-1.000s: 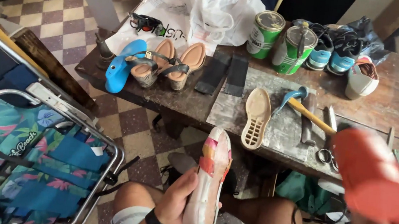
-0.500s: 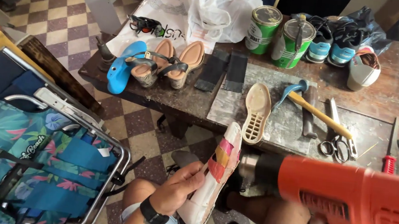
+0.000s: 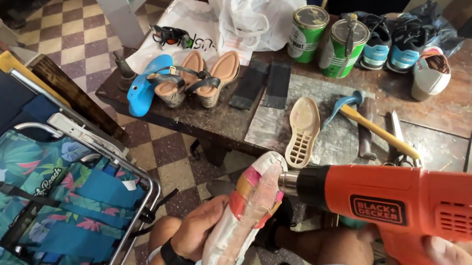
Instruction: A person is repairing a shoe at a workbench by applying a strip of material and using a heat gun to secure it.
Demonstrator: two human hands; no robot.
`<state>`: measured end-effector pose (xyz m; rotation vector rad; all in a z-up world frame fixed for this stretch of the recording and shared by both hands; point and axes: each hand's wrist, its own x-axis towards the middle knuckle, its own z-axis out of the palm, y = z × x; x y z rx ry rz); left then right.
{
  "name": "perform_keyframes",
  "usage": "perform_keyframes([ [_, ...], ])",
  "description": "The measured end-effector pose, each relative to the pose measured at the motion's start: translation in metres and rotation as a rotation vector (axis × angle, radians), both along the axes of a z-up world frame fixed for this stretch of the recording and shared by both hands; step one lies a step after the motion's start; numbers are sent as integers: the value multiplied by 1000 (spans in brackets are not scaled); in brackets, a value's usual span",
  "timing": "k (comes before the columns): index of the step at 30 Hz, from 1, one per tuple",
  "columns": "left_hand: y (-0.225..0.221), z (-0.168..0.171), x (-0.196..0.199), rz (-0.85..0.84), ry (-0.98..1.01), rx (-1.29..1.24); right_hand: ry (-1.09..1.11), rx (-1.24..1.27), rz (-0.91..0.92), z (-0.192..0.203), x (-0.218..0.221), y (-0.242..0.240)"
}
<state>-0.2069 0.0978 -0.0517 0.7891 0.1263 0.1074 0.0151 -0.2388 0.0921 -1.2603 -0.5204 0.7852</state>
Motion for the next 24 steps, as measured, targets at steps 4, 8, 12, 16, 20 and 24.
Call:
perform_keyframes([
  [4,-10,31,7,-61,-262,-176,-117,-114,-94,1,4,7],
  [8,3,9,6,-27,177,-491,96,-100,-24,-37,-1,-24],
  [12,12,-1,6,-98,206,-500,140,20,-66,-18,-24,2],
  [16,9,7,10,-192,71,-730,-55,-182,140,-79,9,-46],
  [20,4,9,5,-35,-73,-124,197,-93,-203,-46,-14,-17],
  [24,20,-11,8,-19,261,179,-29,-570,-734,-129,32,-64],
])
